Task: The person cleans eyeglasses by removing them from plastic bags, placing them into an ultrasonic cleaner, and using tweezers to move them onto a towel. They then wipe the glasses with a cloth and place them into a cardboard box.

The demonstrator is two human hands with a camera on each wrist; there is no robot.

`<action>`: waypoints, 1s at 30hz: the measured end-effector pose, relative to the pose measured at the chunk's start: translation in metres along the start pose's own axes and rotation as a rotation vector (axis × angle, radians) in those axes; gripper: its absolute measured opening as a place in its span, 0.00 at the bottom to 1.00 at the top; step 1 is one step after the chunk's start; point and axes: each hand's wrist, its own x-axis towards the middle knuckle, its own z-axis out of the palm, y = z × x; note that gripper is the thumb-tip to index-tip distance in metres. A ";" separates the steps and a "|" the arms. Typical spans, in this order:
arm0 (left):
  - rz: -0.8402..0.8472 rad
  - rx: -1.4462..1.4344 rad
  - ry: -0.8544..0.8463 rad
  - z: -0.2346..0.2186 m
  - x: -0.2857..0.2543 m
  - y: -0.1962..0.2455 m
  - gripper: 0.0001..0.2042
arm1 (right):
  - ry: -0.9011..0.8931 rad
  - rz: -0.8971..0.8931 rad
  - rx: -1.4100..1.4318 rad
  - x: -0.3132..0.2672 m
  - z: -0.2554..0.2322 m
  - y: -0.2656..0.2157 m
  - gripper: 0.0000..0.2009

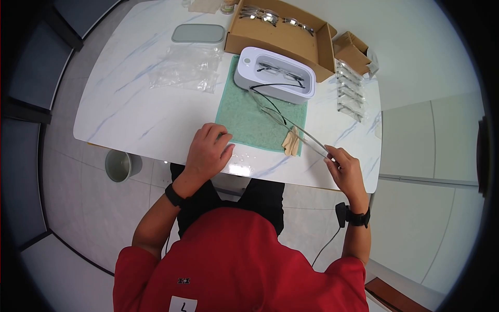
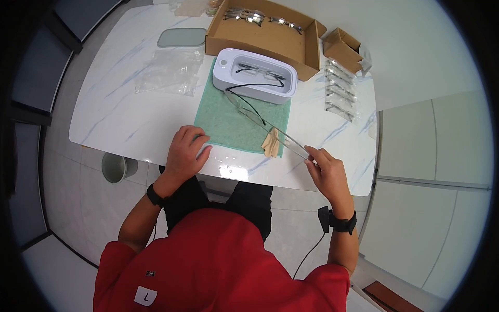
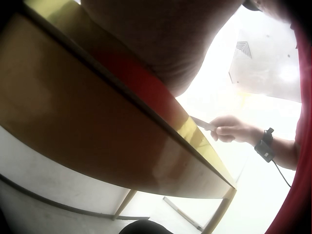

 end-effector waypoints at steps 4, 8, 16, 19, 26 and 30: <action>-0.005 -0.002 -0.002 0.000 0.000 0.000 0.12 | 0.010 0.009 0.065 0.003 0.009 0.001 0.16; -0.006 -0.008 -0.004 -0.001 0.001 0.000 0.12 | -0.001 0.018 0.070 0.006 0.016 0.004 0.16; -0.014 -0.011 -0.003 -0.001 0.001 0.000 0.12 | 0.017 0.018 0.092 0.010 0.022 0.010 0.16; -0.020 -0.015 -0.007 -0.001 0.001 0.000 0.12 | 0.020 0.005 0.085 0.010 0.020 0.009 0.16; -0.018 -0.009 -0.005 0.000 0.001 0.000 0.11 | 0.015 0.026 0.095 0.008 0.018 0.008 0.16; -0.018 -0.009 -0.002 0.001 0.001 0.000 0.11 | 0.018 0.028 0.099 0.007 0.016 0.007 0.16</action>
